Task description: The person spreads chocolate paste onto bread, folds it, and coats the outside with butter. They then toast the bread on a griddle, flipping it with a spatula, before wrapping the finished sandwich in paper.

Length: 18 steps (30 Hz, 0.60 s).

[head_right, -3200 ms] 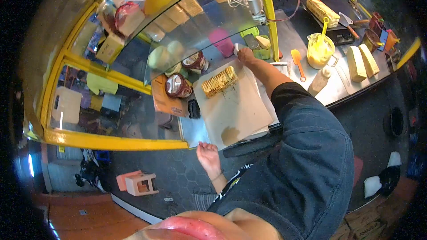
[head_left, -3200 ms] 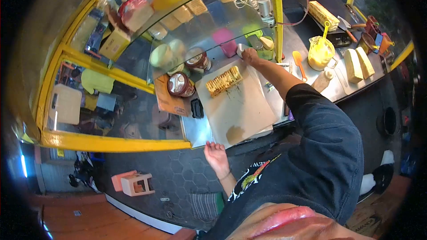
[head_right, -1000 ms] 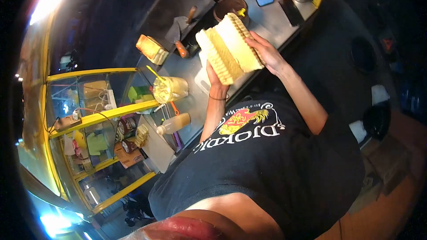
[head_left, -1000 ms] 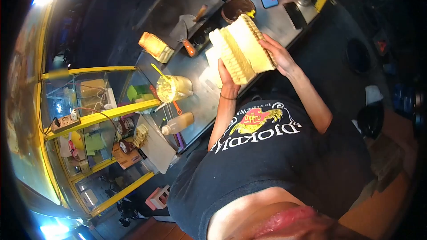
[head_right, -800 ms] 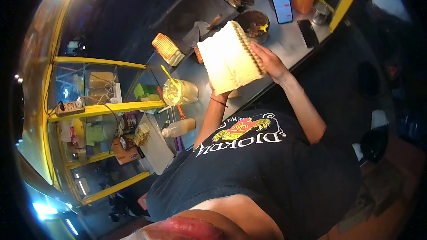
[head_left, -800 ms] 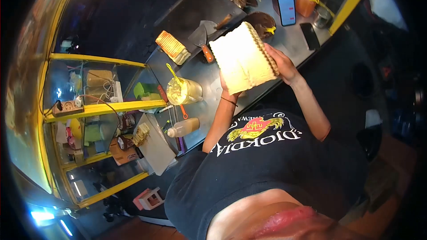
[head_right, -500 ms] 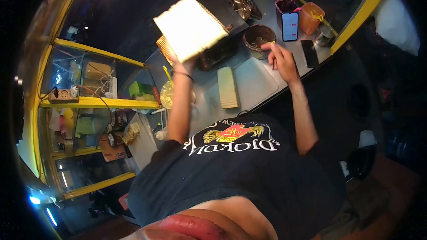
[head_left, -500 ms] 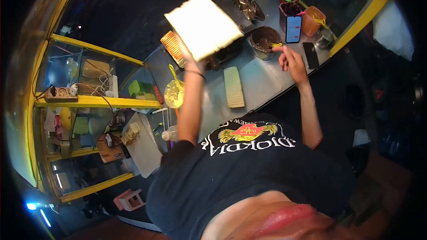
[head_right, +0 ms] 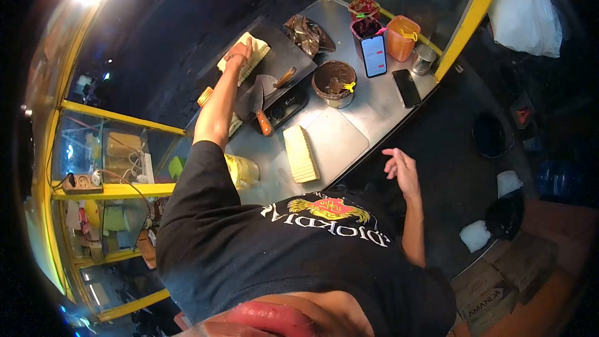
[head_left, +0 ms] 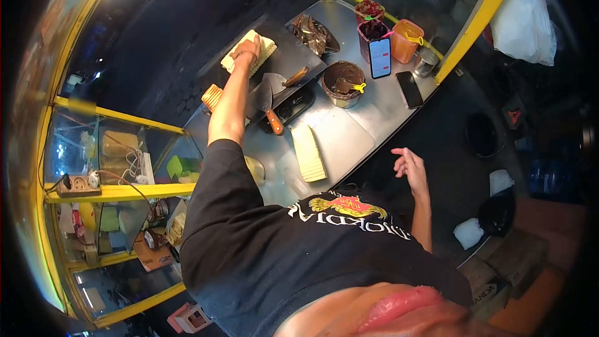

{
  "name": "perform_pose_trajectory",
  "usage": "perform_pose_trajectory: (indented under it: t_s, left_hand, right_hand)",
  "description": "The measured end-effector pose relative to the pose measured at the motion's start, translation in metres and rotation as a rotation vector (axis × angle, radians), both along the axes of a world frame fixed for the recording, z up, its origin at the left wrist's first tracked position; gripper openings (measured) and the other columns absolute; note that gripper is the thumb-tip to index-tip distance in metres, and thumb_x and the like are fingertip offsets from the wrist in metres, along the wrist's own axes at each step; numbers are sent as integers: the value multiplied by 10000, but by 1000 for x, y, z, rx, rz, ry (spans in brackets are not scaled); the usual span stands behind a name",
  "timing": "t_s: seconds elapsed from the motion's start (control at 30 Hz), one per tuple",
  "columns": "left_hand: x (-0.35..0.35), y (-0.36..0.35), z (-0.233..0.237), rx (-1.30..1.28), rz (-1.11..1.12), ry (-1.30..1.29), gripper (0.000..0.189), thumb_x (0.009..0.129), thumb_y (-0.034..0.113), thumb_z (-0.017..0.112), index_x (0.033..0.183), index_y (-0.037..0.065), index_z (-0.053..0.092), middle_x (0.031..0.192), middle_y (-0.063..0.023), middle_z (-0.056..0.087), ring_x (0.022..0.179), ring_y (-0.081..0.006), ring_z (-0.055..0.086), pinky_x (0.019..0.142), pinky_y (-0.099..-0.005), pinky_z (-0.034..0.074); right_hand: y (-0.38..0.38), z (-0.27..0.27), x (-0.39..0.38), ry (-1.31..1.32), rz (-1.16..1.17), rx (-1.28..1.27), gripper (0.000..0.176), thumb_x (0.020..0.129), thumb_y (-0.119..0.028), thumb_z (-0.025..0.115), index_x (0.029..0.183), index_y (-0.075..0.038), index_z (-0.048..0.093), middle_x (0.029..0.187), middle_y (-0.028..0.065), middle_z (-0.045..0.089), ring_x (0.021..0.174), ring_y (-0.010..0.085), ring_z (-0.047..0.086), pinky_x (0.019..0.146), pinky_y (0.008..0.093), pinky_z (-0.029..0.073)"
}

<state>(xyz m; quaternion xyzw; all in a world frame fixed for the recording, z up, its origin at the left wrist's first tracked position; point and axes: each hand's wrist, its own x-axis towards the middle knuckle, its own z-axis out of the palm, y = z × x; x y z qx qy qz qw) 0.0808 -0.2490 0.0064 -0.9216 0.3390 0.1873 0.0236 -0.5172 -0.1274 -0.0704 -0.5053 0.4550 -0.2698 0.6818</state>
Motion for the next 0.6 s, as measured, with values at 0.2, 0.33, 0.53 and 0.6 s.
perform_pose_trajectory:
  t_s: [0.2,0.33,0.53,0.6]
  left_hand:
    - [10,5,-77,-403,134,-300,794,927,641,229,1538,136,216,1583,-232,117,1464,-434,65,1163,-573,41]
    - [21,15,-83,-427,46,-257,814,914,666,241,1538,144,217,1591,-207,111,1469,-419,50,1166,-566,40]
    - [13,30,-73,-390,-33,-332,772,906,661,318,1493,159,344,1548,-189,280,1443,-364,239,1155,-533,184]
    - [10,42,-48,-640,-121,-127,538,938,461,455,1338,112,547,1345,-195,550,1284,-314,500,1053,-468,380]
  right_hand:
    - [5,-37,-49,140,-109,-58,427,1030,-368,432,1054,-5,657,535,-32,404,427,57,385,420,215,399]
    - [32,-122,-93,422,-136,207,393,999,-377,489,986,-34,682,524,-26,402,415,63,391,361,226,372]
    - [55,-272,-153,507,9,372,286,936,-341,593,923,-71,687,720,79,593,591,170,576,484,319,516]
    - [36,-278,-172,520,53,429,281,935,-328,594,938,-63,686,762,88,610,634,175,589,523,320,525]
